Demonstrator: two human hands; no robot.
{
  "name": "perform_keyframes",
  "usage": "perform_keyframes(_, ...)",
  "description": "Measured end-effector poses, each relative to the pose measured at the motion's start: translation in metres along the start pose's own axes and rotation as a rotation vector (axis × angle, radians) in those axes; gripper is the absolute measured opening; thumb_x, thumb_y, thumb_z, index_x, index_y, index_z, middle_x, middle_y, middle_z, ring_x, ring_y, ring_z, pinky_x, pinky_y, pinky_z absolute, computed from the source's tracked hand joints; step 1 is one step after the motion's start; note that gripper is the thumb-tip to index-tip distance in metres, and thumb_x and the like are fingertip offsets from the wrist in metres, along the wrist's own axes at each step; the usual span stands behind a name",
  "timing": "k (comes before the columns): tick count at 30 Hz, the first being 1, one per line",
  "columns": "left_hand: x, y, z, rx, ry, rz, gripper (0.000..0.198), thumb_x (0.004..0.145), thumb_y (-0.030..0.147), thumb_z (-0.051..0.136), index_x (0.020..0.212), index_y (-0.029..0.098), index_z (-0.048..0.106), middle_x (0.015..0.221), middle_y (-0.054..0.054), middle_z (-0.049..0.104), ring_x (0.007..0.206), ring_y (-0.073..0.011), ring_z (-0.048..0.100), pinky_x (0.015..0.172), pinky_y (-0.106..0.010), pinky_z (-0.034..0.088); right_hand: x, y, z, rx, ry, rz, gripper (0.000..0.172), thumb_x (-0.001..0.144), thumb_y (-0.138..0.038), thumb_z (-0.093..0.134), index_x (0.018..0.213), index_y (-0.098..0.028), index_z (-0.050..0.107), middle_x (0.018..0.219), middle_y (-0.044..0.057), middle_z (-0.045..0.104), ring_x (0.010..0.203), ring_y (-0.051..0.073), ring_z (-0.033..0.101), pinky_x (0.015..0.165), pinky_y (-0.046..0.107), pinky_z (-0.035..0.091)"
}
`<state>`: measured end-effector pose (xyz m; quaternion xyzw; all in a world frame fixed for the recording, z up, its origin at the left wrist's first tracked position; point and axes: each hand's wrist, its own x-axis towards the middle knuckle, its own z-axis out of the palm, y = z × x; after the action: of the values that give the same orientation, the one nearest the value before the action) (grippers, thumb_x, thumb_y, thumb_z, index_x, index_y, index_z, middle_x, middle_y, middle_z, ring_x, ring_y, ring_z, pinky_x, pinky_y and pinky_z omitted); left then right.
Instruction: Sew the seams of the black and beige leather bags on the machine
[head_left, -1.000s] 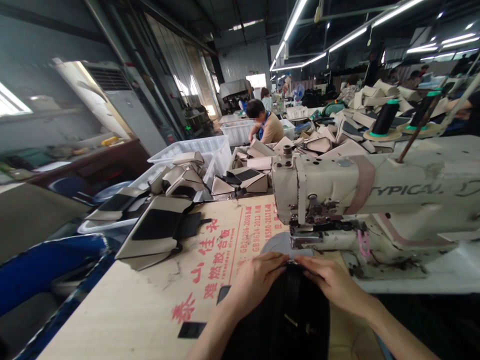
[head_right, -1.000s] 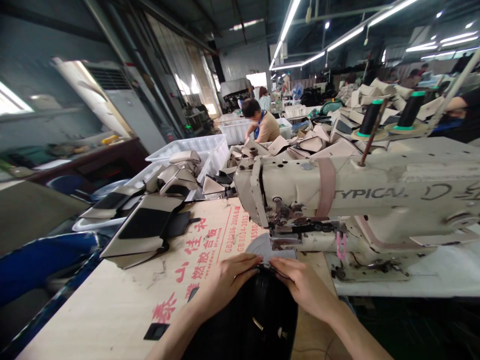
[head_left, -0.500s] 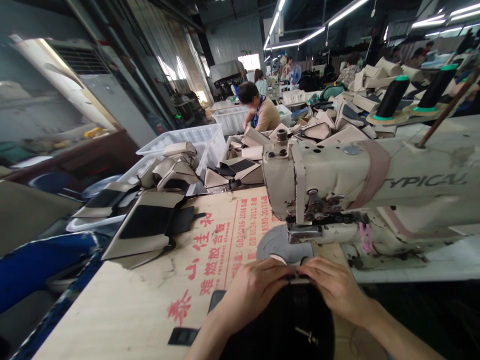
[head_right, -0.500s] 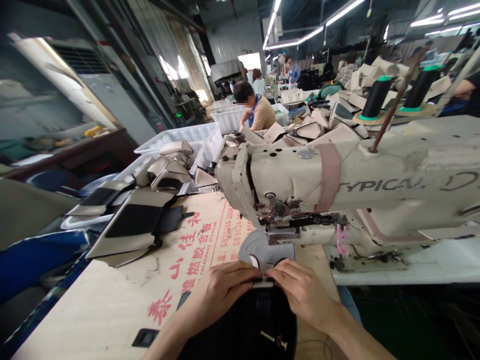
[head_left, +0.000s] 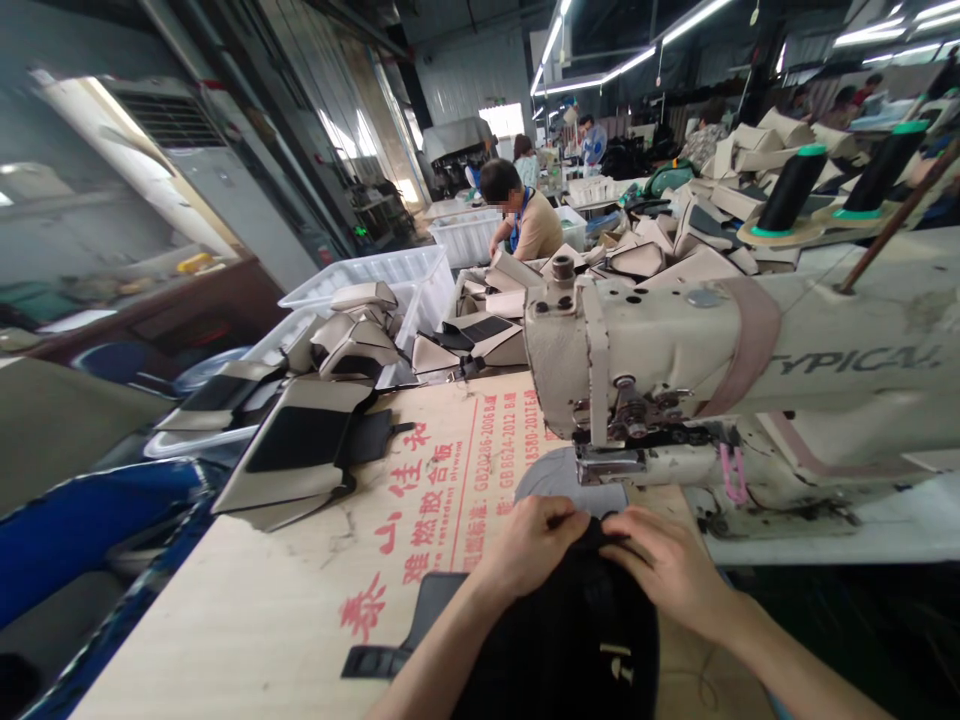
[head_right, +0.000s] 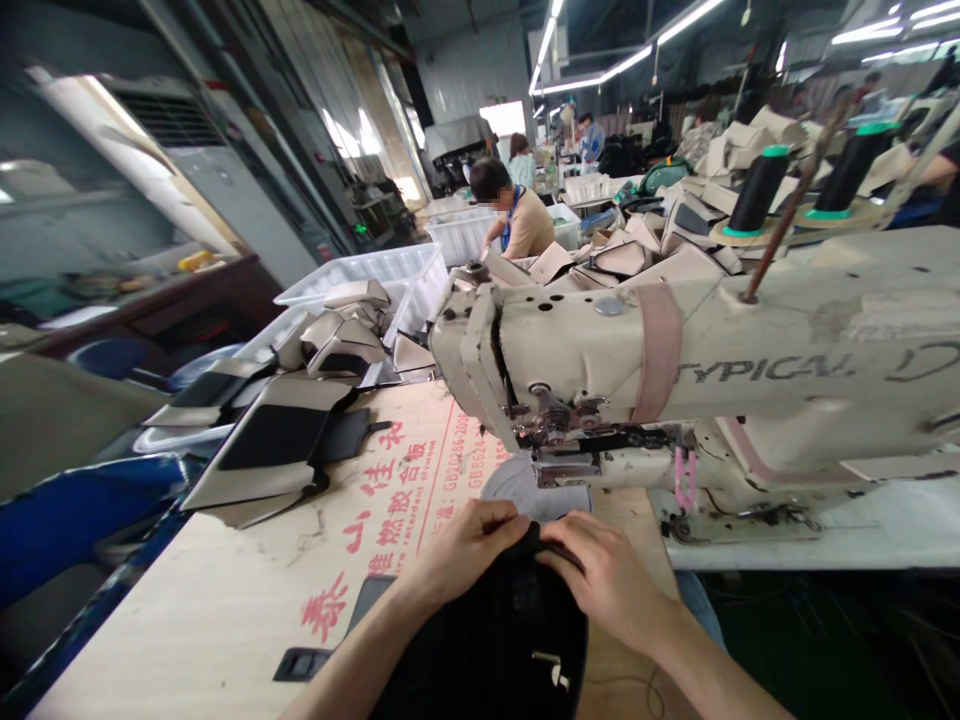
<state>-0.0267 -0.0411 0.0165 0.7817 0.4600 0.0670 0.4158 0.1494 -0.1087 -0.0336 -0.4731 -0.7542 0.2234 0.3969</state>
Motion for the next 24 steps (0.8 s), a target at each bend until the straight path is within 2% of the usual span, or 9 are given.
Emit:
perform_keyframes(2, 0.002, -0.002, 0.001, 0.004, 0.018, -0.020, 0.037, 0.082, 0.041, 0.038, 0.055, 0.017, 0.036, 0.056, 0.005, 0.028, 0.055, -0.0083, 0.031, 0.048, -0.021, 0.020, 0.002, -0.003, -0.002, 0.002, -0.010, 0.023, 0.021, 0.088, -0.027, 0.045, 0.108, -0.021, 0.050, 0.095, 0.004, 0.059, 0.086, 0.015, 0.058, 0.077, 0.028, 0.050)
perform_keyframes(4, 0.005, -0.005, 0.004, 0.001, 0.034, -0.024, 0.036, 0.081, 0.041, 0.039, 0.055, 0.016, 0.039, 0.056, 0.005, 0.030, 0.055, -0.0085, 0.032, 0.048, -0.021, 0.021, 0.005, -0.004, -0.004, -0.044, -0.057, -0.038, 0.025, 0.090, -0.024, 0.041, 0.114, -0.023, 0.047, 0.103, 0.005, 0.057, 0.094, 0.016, 0.056, 0.083, 0.030, 0.048)
perform_keyframes(8, 0.008, -0.008, 0.007, -0.025, 0.071, -0.019, 0.036, 0.081, 0.040, 0.042, 0.055, 0.015, 0.045, 0.055, 0.004, 0.033, 0.055, -0.0087, 0.034, 0.048, -0.020, 0.025, 0.010, -0.002, -0.005, -0.156, -0.085, -0.137, 0.023, 0.091, -0.021, 0.036, 0.108, -0.021, 0.052, 0.097, 0.006, 0.058, 0.091, 0.018, 0.055, 0.081, 0.034, 0.048)
perform_keyframes(10, 0.002, -0.008, 0.005, -0.070, 0.121, 0.024, 0.031, 0.082, 0.038, 0.043, 0.066, 0.014, 0.053, 0.055, 0.005, 0.038, 0.054, -0.0086, 0.037, 0.049, -0.019, 0.029, 0.011, 0.000, -0.004, -0.180, -0.053, -0.157, 0.022, 0.091, -0.020, 0.035, 0.103, -0.020, 0.054, 0.093, 0.006, 0.059, 0.088, 0.018, 0.055, 0.080, 0.035, 0.048)
perform_keyframes(13, -0.017, -0.002, 0.000, -0.088, 0.176, 0.153, 0.025, 0.085, 0.031, 0.043, 0.099, 0.016, 0.058, 0.069, 0.002, 0.053, 0.063, -0.0100, 0.049, 0.059, -0.020, 0.040, 0.009, 0.003, -0.002, -0.187, 0.015, -0.154, 0.021, 0.091, -0.020, 0.036, 0.101, -0.020, 0.054, 0.091, 0.006, 0.058, 0.086, 0.018, 0.055, 0.078, 0.034, 0.048)
perform_keyframes(15, -0.030, 0.003, -0.001, -0.008, 0.190, 0.248, 0.026, 0.087, 0.027, 0.043, 0.108, 0.021, 0.057, 0.087, -0.002, 0.059, 0.079, -0.0123, 0.055, 0.073, -0.024, 0.044, 0.007, 0.004, 0.000, -0.173, 0.034, -0.143, 0.020, 0.091, -0.020, 0.036, 0.101, -0.020, 0.054, 0.090, 0.006, 0.058, 0.086, 0.018, 0.055, 0.077, 0.034, 0.047)
perform_keyframes(17, -0.037, 0.005, 0.000, 0.115, 0.210, 0.315, 0.028, 0.088, 0.024, 0.041, 0.109, 0.023, 0.058, 0.100, -0.004, 0.059, 0.093, -0.0149, 0.054, 0.085, -0.028, 0.043, 0.005, 0.004, 0.001, -0.152, 0.036, -0.129, 0.021, 0.091, -0.021, 0.036, 0.102, -0.021, 0.054, 0.091, 0.006, 0.058, 0.087, 0.018, 0.055, 0.078, 0.033, 0.047)
perform_keyframes(21, -0.035, 0.004, 0.008, 0.341, 0.218, 0.358, 0.031, 0.089, 0.017, 0.034, 0.112, 0.020, 0.056, 0.104, -0.006, 0.058, 0.099, -0.0177, 0.052, 0.088, -0.032, 0.043, 0.007, 0.004, -0.002, -0.122, 0.047, -0.083, 0.021, 0.091, -0.024, 0.037, 0.100, -0.021, 0.056, 0.091, 0.005, 0.059, 0.086, 0.017, 0.056, 0.078, 0.032, 0.047)
perform_keyframes(24, -0.027, 0.004, 0.009, 0.417, 0.201, 0.362, 0.031, 0.089, 0.015, 0.032, 0.109, 0.018, 0.056, 0.101, -0.008, 0.057, 0.097, -0.0187, 0.051, 0.087, -0.032, 0.044, 0.012, 0.003, -0.007, -0.088, -0.015, -0.067, 0.021, 0.091, -0.024, 0.038, 0.104, -0.022, 0.055, 0.094, 0.005, 0.058, 0.089, 0.016, 0.055, 0.079, 0.031, 0.046)
